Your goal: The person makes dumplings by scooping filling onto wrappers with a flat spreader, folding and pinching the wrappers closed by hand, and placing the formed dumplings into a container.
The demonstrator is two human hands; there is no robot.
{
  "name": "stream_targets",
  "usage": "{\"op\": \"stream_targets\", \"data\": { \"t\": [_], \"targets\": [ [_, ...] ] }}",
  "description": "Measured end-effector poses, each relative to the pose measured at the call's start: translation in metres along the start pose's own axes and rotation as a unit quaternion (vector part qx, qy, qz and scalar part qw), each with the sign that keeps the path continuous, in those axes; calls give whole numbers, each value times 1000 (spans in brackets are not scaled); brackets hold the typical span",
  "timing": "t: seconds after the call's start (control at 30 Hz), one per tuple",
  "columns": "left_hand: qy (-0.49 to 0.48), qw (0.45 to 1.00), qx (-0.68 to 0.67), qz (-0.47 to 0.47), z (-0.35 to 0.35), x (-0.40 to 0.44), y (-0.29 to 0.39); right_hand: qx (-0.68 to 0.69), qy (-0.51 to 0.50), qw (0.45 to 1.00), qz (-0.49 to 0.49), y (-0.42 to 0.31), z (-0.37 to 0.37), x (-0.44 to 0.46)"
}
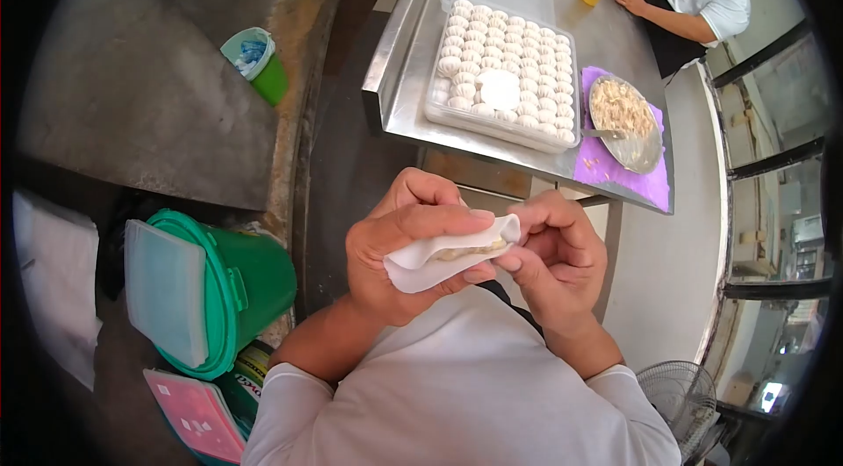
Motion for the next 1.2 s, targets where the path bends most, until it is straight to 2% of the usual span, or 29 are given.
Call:
{"op": "stream_targets", "data": {
  "t": [0.07,0.1,0.17,0.2,0.23,0.27,0.3,0.37,0.4,0.47,0.5,0.57,0.6,0.67,0.77,0.8,0.87,0.9,0.97,1.0,1.07,1.1,1.17,1.2],
  "targets": [
    [-2,1000,5,2,3,-1,1,-92,-33,995,-25,-3,-1,-1],
    [-1,1000,8,2,2,0,2,-89,-33,995,-26,-4,-2,2],
    [-16,998,68,3,5,3,5,-164,-29,980,-110,-21,1,11],
    [-15,997,69,2,6,3,5,-163,-29,980,-109,-25,7,12],
    [-25,997,75,1,10,3,4,-39,49,997,-35,-19,2,12],
    [-35,996,80,0,14,3,4,84,126,988,41,-6,-6,8],
    [-35,996,80,-1,19,3,5,85,127,987,42,-6,-14,6],
    [37,992,-70,-97,18,3,-6,-49,-10,998,30,-8,-16,9],
    [37,992,-70,-98,15,5,-8,-49,-9,998,31,-7,-19,12],
    [-40,998,55,17,22,8,7,-114,-50,989,-75,-23,-14,19],
    [-40,998,55,15,23,9,6,-114,-50,990,-73,-27,-9,18],
    [-69,994,84,-16,31,11,0,-1,118,992,42,-19,-22,12],
    [-68,994,84,-17,34,10,1,0,118,992,44,-16,-28,12],
    [-8,993,23,-114,30,8,-14,-199,-26,978,-52,-27,-26,15],
    [14,996,-49,-71,29,7,-15,-230,-74,967,-76,-30,-24,15],
    [14,996,-49,-72,29,8,-14,-229,-73,968,-76,-30,-21,14],
    [-46,994,25,-99,38,9,-14,-89,71,993,1,-21,-34,10],
    [-45,994,26,-101,39,10,-12,-87,72,994,2,-20,-38,9],
    [-49,990,56,-120,41,12,-14,-228,-49,968,-87,-31,-30,10],
    [-50,990,56,-121,42,10,-16,-228,-49,969,-86,-31,-31,10],
    [-18,991,-49,-123,35,2,-22,-230,-81,965,-93,-32,-26,8],
    [-18,991,-49,-123,34,3,-21,-229,-81,966,-93,-31,-22,7],
    [-80,988,0,-132,41,4,-20,-176,5,982,-74,-27,-27,6],
    [-79,988,0,-132,41,3,-19,-175,4,982,-74,-28,-27,6]
  ]
}}
Point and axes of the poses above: each hand's wrist, its own x-axis towards the middle knuckle, its own z-axis out of the palm, y = z × x, the point moved 9 cm from there along x, towards the middle knuckle, and after that the axes turned 7 degrees about -z, right-handed, at the moved point
